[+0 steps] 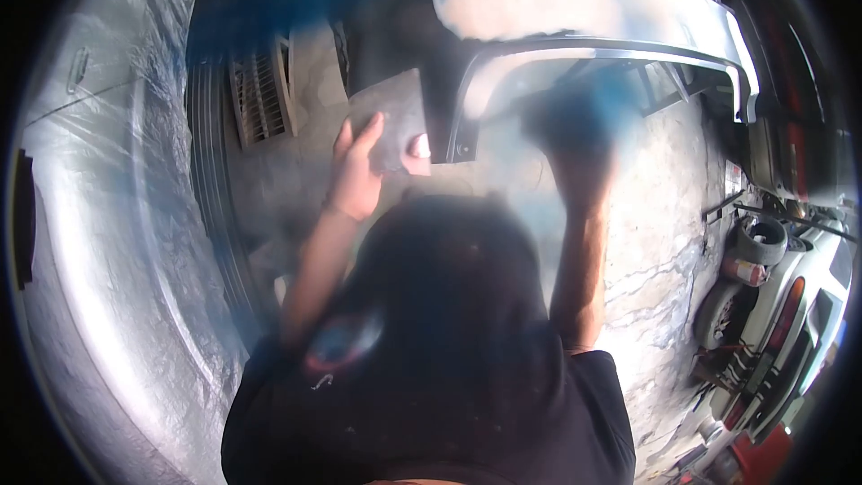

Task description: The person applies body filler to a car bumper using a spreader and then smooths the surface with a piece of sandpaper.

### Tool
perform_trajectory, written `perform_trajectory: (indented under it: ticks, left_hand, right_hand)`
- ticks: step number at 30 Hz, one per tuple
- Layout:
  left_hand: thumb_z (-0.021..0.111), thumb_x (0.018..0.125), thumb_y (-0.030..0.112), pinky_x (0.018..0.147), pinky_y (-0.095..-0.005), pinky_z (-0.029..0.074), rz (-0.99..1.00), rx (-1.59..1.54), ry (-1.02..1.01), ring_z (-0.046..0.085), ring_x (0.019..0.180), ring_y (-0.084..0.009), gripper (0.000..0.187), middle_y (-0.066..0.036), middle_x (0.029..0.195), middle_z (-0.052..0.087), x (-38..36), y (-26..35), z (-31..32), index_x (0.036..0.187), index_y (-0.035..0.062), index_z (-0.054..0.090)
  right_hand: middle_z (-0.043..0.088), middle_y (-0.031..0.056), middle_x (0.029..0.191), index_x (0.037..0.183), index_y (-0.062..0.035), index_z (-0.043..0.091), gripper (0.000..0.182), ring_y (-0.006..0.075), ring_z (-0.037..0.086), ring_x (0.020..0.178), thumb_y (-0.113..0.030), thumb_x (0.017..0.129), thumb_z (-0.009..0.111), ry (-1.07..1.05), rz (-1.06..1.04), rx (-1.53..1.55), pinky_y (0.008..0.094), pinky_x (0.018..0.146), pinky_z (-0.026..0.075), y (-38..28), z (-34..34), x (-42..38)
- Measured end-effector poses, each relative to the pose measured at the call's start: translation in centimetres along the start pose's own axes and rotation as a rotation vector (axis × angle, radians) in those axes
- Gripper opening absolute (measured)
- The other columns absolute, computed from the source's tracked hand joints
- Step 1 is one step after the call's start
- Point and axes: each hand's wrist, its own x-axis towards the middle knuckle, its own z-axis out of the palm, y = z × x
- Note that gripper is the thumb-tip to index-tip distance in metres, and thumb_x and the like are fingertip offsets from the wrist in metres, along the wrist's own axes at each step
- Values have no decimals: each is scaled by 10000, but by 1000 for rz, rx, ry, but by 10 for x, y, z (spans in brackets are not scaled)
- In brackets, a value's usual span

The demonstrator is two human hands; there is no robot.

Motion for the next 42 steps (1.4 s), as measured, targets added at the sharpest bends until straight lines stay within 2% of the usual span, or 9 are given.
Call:
perform_trajectory:
  ticks: [2,3,6,10,21,26,32,35,42]
  left_hand:
    - [716,1088,287,943,-343,585,178,165,-100,721,1135,-185,392,-79,1274,749,15,-11,6,1373,23,662]
    - [711,1091,261,950,-336,573,267,287,-153,704,1138,-175,368,-79,1272,745,23,-18,5,1374,29,664]
    - [690,1099,252,967,-367,562,424,554,-245,720,1132,-253,378,-160,1238,754,23,-18,15,1369,-11,664]
    - [679,1088,231,971,-437,567,634,657,-254,744,1122,-423,405,-285,1211,750,23,-28,20,1368,-61,655]
    - [712,1058,265,908,-512,573,682,733,72,742,1043,-488,423,-310,1122,760,38,-45,-17,1246,-110,657]
    - [695,1073,216,896,-408,592,584,442,138,757,968,-319,372,-234,1089,778,32,-7,-18,1304,-72,652]
    - [707,1065,159,993,-371,601,-171,-294,-48,700,1183,-189,396,-57,1295,703,4,-27,-6,1438,86,598]
    - [716,1058,139,996,-364,600,-274,-308,-133,702,1172,-176,371,-49,1299,700,-6,-17,-12,1411,96,613]
    - [741,1049,118,1065,-346,550,-140,-53,-367,677,1210,-155,410,-48,1296,726,12,9,-10,1440,49,639]
  right_hand:
    - [674,133,1435,1364,-63,744,362,269,615,1343,-280,1101,622,73,239,790,357,1137,471,-19,6,3]
    - [713,154,1337,1438,-64,721,401,273,648,1341,-121,1042,711,75,-89,471,431,1111,519,-33,7,-3]
    - [756,109,1242,1240,-160,805,270,321,704,1141,-147,971,780,86,-434,-178,455,954,551,-88,9,11]
    - [749,11,1043,1091,-196,823,201,291,695,999,-176,892,839,-25,-465,-103,454,861,539,-102,37,8]
    - [736,34,1103,1115,-161,818,285,292,683,1053,-93,837,820,-165,-475,-34,462,907,554,-109,62,-3]
    - [717,105,1237,1181,-123,822,329,322,655,1219,-66,858,791,-239,-388,116,452,1014,559,-123,62,-13]
    - [679,157,1412,1285,-97,804,411,305,591,1407,-76,874,799,-290,-95,685,485,1187,483,-116,68,-26]
    - [630,159,1430,1297,-51,752,435,292,642,1301,-74,878,865,-238,-423,160,426,975,581,-71,54,-15]
    - [690,174,1308,1254,-55,734,468,342,649,1247,-25,795,823,-255,-557,-149,481,1040,544,-76,-5,-4]
